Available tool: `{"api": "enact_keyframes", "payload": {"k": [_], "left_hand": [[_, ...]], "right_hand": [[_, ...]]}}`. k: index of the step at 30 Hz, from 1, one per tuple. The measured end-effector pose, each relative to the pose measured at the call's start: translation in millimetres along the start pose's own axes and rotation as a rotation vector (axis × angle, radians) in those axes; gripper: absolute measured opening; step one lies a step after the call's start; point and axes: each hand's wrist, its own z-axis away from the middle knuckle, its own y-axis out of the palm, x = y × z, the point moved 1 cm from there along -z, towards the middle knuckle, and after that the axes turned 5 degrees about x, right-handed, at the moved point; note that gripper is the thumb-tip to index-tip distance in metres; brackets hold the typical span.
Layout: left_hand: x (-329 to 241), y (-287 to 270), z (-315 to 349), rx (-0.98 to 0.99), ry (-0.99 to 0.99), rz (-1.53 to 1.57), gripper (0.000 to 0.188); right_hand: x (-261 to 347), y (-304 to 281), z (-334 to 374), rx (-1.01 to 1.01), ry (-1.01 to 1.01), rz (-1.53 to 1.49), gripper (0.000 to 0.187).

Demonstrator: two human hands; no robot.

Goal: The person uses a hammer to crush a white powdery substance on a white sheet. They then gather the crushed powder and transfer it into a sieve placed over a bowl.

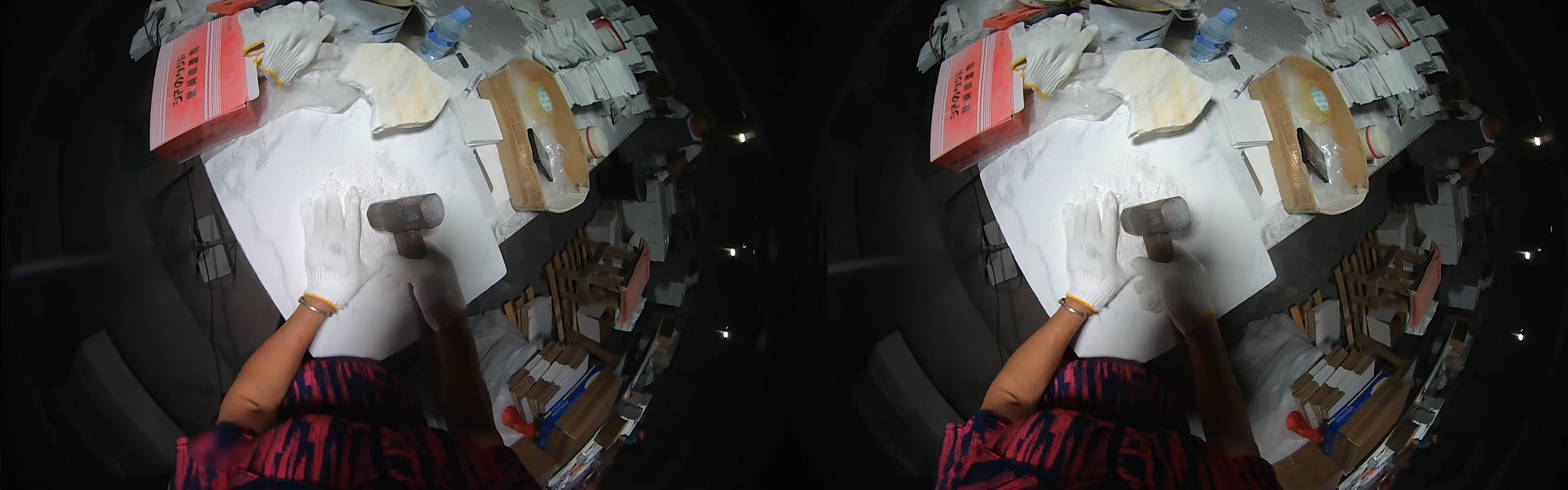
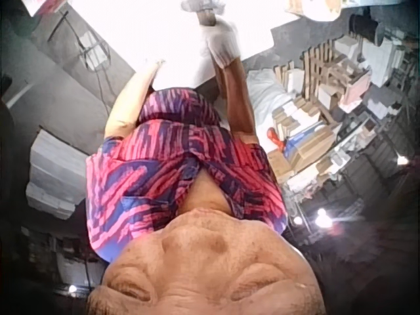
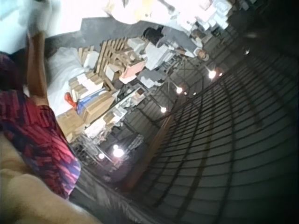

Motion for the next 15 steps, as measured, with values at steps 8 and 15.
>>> {"api": "enact_keyframes", "payload": {"k": [8, 15], "left_hand": [[1, 3, -1, 0.002, 0.002, 0.005, 0.102], [1, -2, -3, 0.019, -0.017, -0.016, 0.101]], "right_hand": [[-10, 16, -12, -0.373, -0.175, 0.84, 0.04], [-22, -8, -18, -0.081, -0.229, 0.574, 0.032]]}}
